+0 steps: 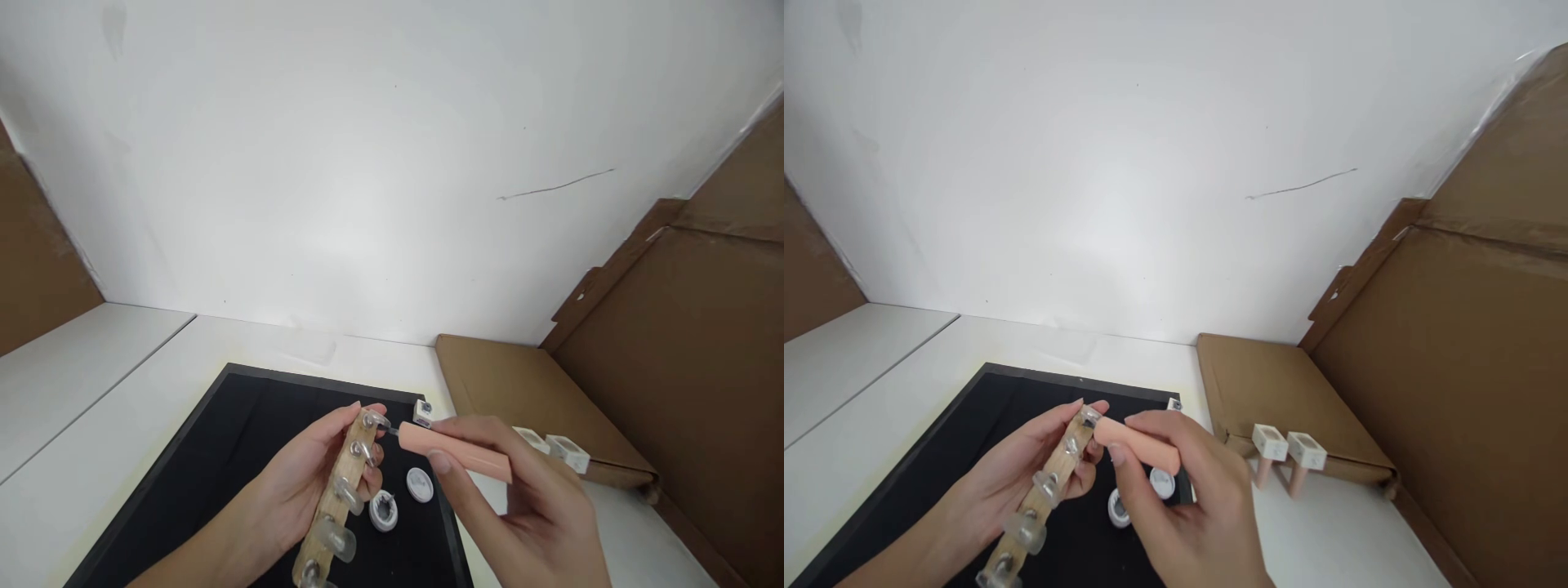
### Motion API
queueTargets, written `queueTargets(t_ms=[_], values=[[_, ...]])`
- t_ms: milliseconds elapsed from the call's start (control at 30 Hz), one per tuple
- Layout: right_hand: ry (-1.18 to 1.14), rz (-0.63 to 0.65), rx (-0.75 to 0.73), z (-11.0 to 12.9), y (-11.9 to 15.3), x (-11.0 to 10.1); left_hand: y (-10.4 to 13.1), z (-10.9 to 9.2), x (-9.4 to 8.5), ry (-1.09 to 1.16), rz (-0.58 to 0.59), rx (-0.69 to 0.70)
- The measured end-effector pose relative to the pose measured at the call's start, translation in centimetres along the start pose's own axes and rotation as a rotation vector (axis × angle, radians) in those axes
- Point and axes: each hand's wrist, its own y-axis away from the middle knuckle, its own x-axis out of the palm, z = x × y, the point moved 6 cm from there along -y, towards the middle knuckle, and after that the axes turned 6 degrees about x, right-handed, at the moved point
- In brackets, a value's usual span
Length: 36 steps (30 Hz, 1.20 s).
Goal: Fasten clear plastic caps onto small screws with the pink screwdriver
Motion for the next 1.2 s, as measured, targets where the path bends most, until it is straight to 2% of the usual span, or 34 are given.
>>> queueTargets(t_ms=[133,367,1200], values=[[0.052,-0.066,-0.184,1.2,0.0,0.0,0.2,0.0,0.2,-0.003,0.014,-0.013],[0.027,-0.016,-0.357,2.4,-0.6,0.3,0.6,0.1,0.9,-0.012,0.058,-0.055],[0.033,0.018,-0.351,2.7,-0.8,0.3,0.5,0.0,1.0,-0.050,0.058,-0.047]])
